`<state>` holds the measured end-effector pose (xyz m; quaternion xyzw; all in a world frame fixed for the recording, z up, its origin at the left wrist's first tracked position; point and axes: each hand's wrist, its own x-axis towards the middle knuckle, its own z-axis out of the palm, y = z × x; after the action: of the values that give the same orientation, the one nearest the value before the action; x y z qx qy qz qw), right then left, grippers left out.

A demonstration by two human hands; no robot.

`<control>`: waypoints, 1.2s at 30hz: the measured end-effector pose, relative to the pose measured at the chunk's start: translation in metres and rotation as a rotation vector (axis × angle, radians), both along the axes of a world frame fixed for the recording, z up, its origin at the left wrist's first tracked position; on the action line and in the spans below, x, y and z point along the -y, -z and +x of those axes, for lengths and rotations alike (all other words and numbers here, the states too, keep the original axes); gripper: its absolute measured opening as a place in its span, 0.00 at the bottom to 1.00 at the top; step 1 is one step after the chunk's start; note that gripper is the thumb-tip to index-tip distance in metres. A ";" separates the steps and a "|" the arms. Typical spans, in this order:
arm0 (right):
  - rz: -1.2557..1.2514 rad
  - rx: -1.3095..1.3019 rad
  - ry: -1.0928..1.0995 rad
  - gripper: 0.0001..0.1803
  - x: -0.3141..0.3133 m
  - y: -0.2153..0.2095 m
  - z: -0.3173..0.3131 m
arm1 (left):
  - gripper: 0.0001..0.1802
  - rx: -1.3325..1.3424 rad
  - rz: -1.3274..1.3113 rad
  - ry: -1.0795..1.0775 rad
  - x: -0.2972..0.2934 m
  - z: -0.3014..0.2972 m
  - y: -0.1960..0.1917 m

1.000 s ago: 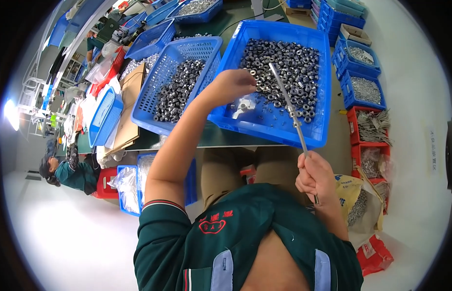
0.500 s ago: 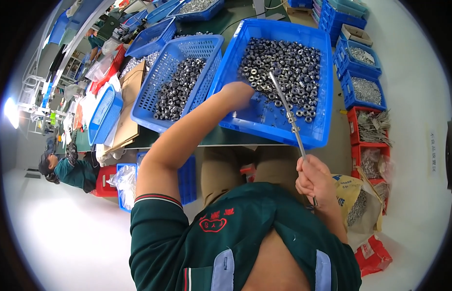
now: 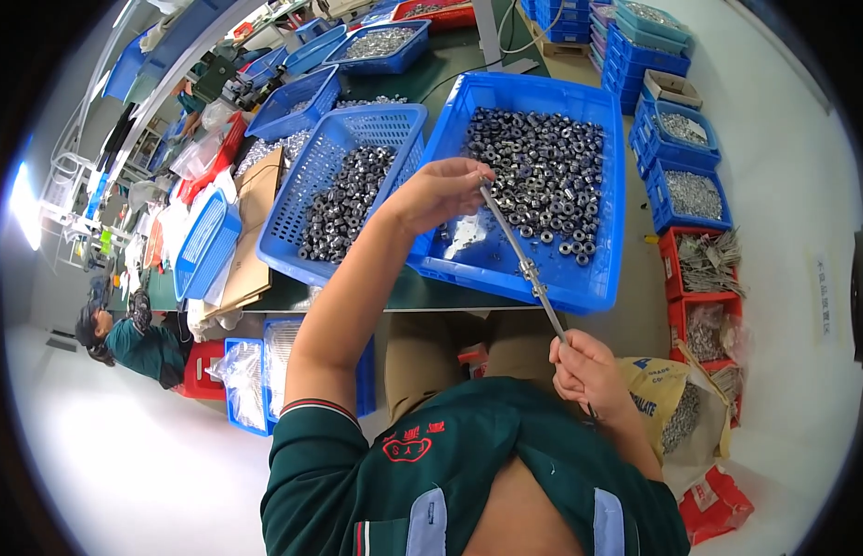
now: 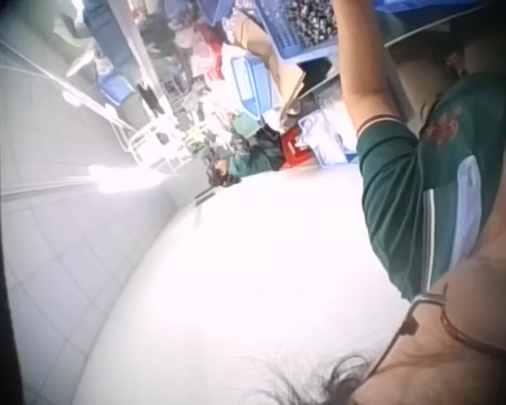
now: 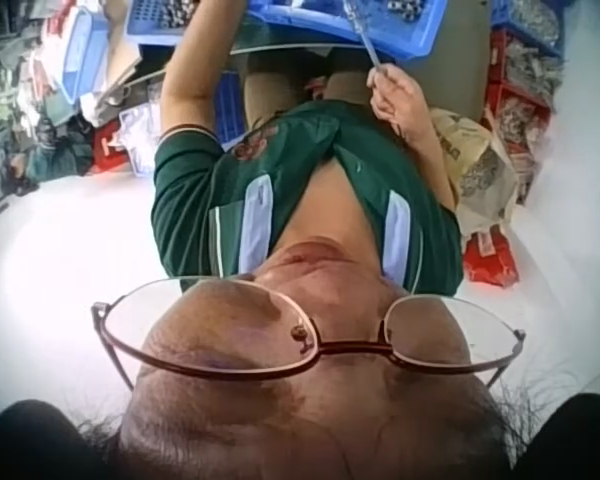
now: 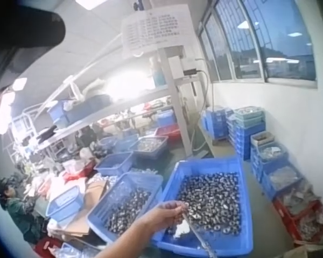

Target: The worker is picking up small metal washers/rings from a bin and sliding them onto a metal alignment rod as part of an assembly or inspection process.

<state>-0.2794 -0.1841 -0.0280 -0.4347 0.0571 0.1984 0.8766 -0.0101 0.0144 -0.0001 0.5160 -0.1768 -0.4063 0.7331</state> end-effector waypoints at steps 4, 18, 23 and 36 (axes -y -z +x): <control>0.011 -0.008 0.005 0.10 0.000 -0.002 -0.001 | 0.10 0.027 -0.013 0.016 -0.002 -0.001 0.000; 0.010 0.015 0.093 0.10 -0.011 -0.006 0.011 | 0.14 -0.065 0.033 0.215 0.025 -0.046 0.004; 0.018 0.022 0.098 0.09 -0.008 -0.005 0.011 | 0.23 0.333 0.328 0.120 0.014 -0.037 -0.015; -0.111 -0.043 0.179 0.10 -0.003 -0.002 0.003 | 0.05 1.828 1.297 0.537 -0.008 -0.010 0.018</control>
<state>-0.2764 -0.1815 -0.0263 -0.4714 0.1254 0.1249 0.8640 -0.0197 0.0224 -0.0180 0.8434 -0.5041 -0.0382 -0.1820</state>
